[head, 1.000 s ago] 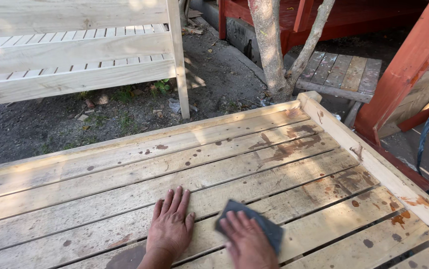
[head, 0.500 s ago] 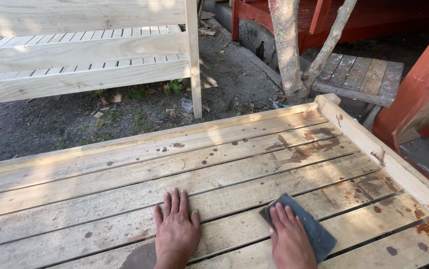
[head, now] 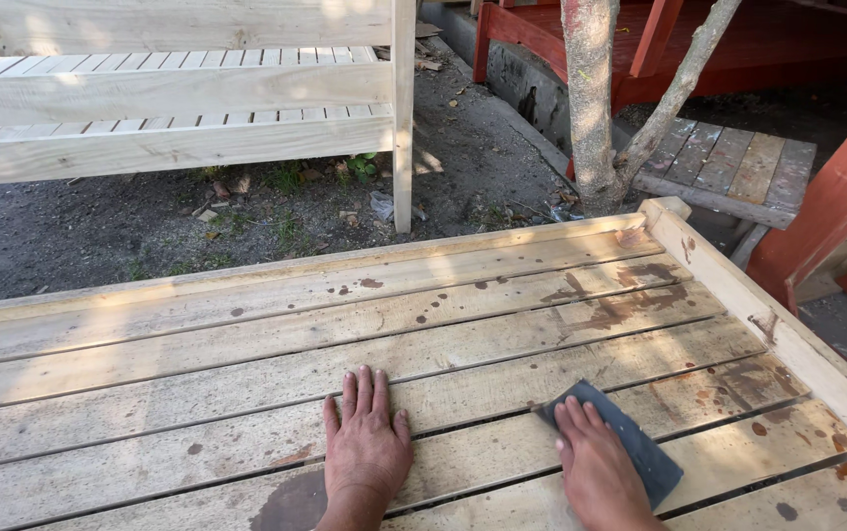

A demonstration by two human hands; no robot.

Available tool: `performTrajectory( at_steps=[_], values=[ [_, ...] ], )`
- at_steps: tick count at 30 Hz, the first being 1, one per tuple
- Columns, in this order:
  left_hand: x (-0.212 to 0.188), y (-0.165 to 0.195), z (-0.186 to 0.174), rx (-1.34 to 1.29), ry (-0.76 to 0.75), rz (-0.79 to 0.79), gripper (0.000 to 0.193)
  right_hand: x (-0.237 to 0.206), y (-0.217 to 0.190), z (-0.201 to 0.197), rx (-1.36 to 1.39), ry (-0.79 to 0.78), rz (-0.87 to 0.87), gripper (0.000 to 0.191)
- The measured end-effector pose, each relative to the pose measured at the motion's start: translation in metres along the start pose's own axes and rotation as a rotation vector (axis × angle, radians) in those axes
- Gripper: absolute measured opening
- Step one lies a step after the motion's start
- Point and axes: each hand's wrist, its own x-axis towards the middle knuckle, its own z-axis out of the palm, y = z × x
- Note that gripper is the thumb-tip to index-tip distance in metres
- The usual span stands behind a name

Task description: The person sands the slatted surface of a wooden furniture frame by hand, rubbing a sheet of sandpaper back and forth across the planks while steadying the frame with the other hand. They reposition the sandpaper and continue sanding different sections of the slats.

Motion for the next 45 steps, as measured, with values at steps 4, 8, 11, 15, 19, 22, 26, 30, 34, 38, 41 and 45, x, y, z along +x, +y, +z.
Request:
performTrajectory(
  at_steps=[4, 8, 11, 15, 19, 22, 26, 30, 34, 38, 41, 45],
  values=[
    [-0.001, 0.000, 0.000, -0.027, 0.019, 0.005, 0.068, 0.023, 0.011, 0.011, 0.019, 0.057, -0.048, 0.051],
    [-0.001, 0.001, -0.001, -0.030, 0.022, 0.013, 0.068, -0.008, 0.038, 0.054, -0.172, -0.054, -0.181, 0.069],
    [-0.001, 0.002, -0.001, -0.014, -0.001, 0.008, 0.069, -0.019, 0.041, 0.068, -0.317, -0.445, -0.193, 0.074],
    [-0.002, 0.002, -0.001, -0.012, 0.001, 0.006, 0.068, 0.004, -0.001, 0.044, -0.025, -0.065, -0.174, 0.063],
    [0.000, 0.003, -0.001, -0.023, -0.024, 0.004, 0.067, 0.028, -0.058, 0.027, 0.053, 0.013, -0.192, 0.055],
    [0.000, 0.002, -0.001, -0.029, 0.013, 0.011, 0.066, 0.007, -0.073, 0.046, 0.016, -0.033, -0.315, 0.056],
    [0.001, 0.002, 0.002, -0.040, -0.003, -0.004, 0.065, -0.031, -0.081, 0.071, -0.226, -0.395, -0.448, 0.066],
    [0.003, 0.001, 0.008, -0.055, 0.026, 0.009, 0.063, -0.022, -0.104, 0.046, 0.015, -0.281, -0.343, 0.059],
    [0.007, -0.003, 0.015, -0.098, 0.092, 0.009, 0.061, 0.005, -0.125, 0.030, 0.170, -0.154, -0.266, 0.054],
    [0.012, -0.011, 0.022, -0.346, 0.207, 0.020, 0.049, -0.017, -0.111, 0.082, 0.013, -0.256, -0.479, 0.066],
    [0.013, -0.016, 0.029, -0.562, 0.235, 0.007, 0.046, -0.041, -0.100, 0.127, -0.136, 0.657, -0.722, 0.048],
    [0.015, -0.019, 0.036, -0.550, 0.241, 0.031, 0.047, -0.024, -0.112, 0.114, -0.005, -0.159, -0.608, 0.058]
  ],
)
